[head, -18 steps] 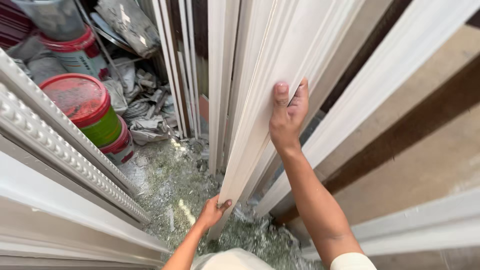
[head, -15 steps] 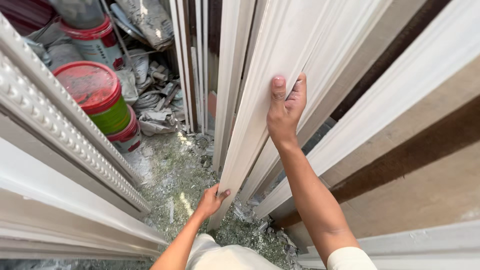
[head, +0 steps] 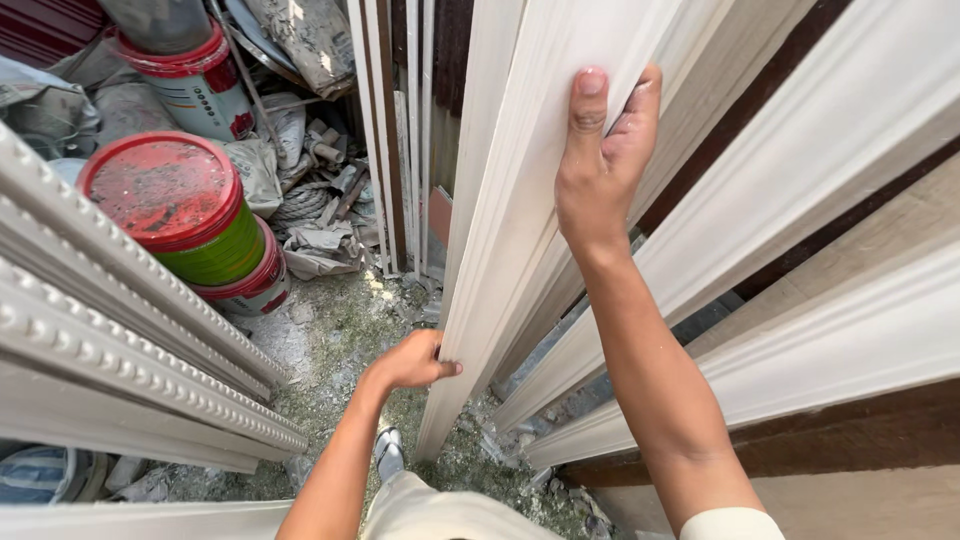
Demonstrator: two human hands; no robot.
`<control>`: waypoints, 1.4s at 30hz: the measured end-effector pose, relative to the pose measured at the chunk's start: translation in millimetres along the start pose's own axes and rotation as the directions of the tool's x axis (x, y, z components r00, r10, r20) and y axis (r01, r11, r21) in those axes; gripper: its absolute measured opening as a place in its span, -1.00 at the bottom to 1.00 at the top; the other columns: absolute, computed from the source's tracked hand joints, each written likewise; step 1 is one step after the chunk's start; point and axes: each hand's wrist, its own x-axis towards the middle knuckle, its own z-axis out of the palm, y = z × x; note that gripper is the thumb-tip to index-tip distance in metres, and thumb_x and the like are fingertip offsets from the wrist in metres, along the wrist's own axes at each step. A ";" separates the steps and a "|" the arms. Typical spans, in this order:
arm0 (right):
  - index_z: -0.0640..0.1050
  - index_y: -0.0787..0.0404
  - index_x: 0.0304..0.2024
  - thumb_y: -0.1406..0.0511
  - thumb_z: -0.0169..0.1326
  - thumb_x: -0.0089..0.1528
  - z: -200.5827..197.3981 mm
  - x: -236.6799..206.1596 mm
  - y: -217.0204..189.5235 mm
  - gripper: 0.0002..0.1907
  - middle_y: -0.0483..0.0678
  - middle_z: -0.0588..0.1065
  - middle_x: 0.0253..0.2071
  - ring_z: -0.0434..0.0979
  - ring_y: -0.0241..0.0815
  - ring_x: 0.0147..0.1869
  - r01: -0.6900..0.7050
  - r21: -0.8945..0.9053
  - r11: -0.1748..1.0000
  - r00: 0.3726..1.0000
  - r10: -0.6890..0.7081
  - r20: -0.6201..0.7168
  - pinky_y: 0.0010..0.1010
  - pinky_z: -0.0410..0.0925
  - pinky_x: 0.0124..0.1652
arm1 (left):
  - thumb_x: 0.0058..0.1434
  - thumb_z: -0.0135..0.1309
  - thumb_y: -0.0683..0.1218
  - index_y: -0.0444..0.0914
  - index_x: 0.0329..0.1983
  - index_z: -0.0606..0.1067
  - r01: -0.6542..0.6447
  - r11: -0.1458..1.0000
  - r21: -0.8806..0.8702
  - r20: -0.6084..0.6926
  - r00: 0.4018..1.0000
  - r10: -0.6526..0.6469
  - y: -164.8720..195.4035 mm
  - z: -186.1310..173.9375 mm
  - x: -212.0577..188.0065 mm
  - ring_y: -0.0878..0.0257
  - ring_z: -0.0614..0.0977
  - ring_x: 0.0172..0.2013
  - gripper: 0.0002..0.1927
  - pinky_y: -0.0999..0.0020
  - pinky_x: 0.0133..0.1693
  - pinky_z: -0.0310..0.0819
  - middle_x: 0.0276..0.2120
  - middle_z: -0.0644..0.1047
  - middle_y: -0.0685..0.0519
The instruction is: The person carries long white plaster cornice moldings one at a time and leans them against a storage rack. They then walk to a plaster-dusted work table, scrape dried plaster residue off its surface with a small hand scraper, and sweep the loosened debris across the table with an orange hand brush.
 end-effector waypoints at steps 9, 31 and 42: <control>0.34 0.28 0.18 0.06 -0.02 0.54 81.2 11.5 99.3 -0.57 -0.09 0.42 0.05 0.36 -0.38 0.08 -0.072 -0.096 0.993 0.994 0.062 -0.095 -0.45 0.32 0.22 | 0.01 0.36 -0.06 -0.21 0.09 0.52 -0.142 0.983 0.117 0.233 0.966 0.112 -82.1 -85.7 102.8 0.01 0.65 0.01 -0.46 0.18 0.05 0.53 -0.04 0.63 -0.12; 0.36 0.41 0.37 0.28 0.11 0.38 77.9 20.8 142.2 -0.43 0.13 0.36 0.07 0.40 -0.03 0.10 0.013 -0.639 0.769 0.976 -0.147 -0.158 -0.33 0.36 0.11 | 0.42 -0.31 0.26 -0.37 0.37 0.33 -0.455 0.425 -0.783 -0.356 0.887 0.295 -16.2 -130.5 147.2 0.23 0.50 0.18 -0.28 0.30 0.21 0.31 0.19 0.52 -0.06; 0.33 0.40 0.27 0.28 0.07 0.39 72.9 20.4 148.7 -0.53 0.10 0.53 0.05 0.59 -0.11 0.16 -0.045 -0.497 0.866 0.982 -0.052 -0.180 -0.27 0.44 0.15 | 0.38 -0.01 0.06 -0.37 0.12 0.53 -0.598 0.571 -0.562 -0.575 0.779 0.250 -41.2 -138.6 175.8 0.42 0.48 -0.20 -0.56 0.49 -0.11 0.39 -0.23 0.55 0.12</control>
